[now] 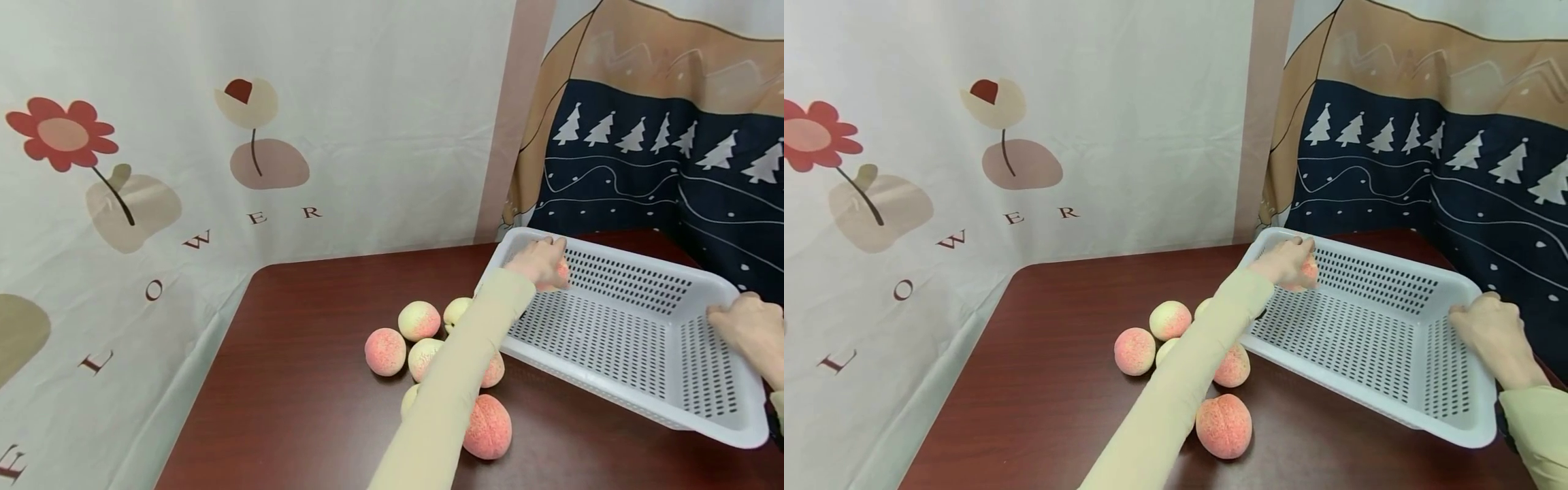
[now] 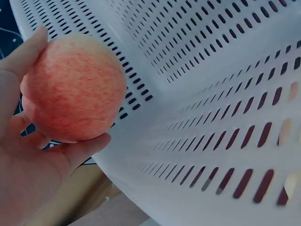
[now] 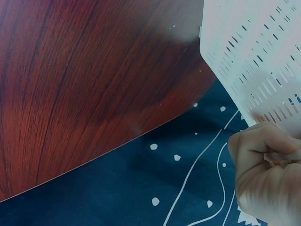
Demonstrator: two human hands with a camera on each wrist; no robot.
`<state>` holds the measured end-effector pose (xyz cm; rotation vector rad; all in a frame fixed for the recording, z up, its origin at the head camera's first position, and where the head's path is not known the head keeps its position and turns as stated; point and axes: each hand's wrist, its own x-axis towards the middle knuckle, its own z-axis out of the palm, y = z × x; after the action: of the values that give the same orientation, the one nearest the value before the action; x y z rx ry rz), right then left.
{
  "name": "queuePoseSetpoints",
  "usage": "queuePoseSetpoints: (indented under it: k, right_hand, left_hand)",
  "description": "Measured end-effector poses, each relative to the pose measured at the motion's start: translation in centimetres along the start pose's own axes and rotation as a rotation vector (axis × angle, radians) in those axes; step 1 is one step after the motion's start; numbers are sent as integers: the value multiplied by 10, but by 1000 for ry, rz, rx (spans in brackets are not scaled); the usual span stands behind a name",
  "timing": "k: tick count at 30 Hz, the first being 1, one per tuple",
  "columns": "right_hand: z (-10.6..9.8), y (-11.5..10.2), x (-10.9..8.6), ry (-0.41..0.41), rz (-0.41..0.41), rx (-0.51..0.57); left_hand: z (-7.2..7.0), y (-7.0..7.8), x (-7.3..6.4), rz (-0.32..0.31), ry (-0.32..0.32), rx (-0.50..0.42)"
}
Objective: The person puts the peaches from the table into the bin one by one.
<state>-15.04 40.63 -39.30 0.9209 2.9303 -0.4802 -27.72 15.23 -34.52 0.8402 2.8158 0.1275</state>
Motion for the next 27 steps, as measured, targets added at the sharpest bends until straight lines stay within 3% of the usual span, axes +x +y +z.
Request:
queuePoseSetpoints:
  k: [8,14,21,27]
  right_hand:
    - [-1,-1,-1,21,-21,10]
    - [1,1,-2,37,-53,47]
    - [2,1,-1,27,-40,48]
    - [1,-2,-2,28,-18,27]
  left_hand:
    - [19,-5,2,49,-2,138]
    - [29,-10,2,13,-13,182]
    - [27,-9,3,-8,-6,211]
    - [18,-5,0,-6,16,238]
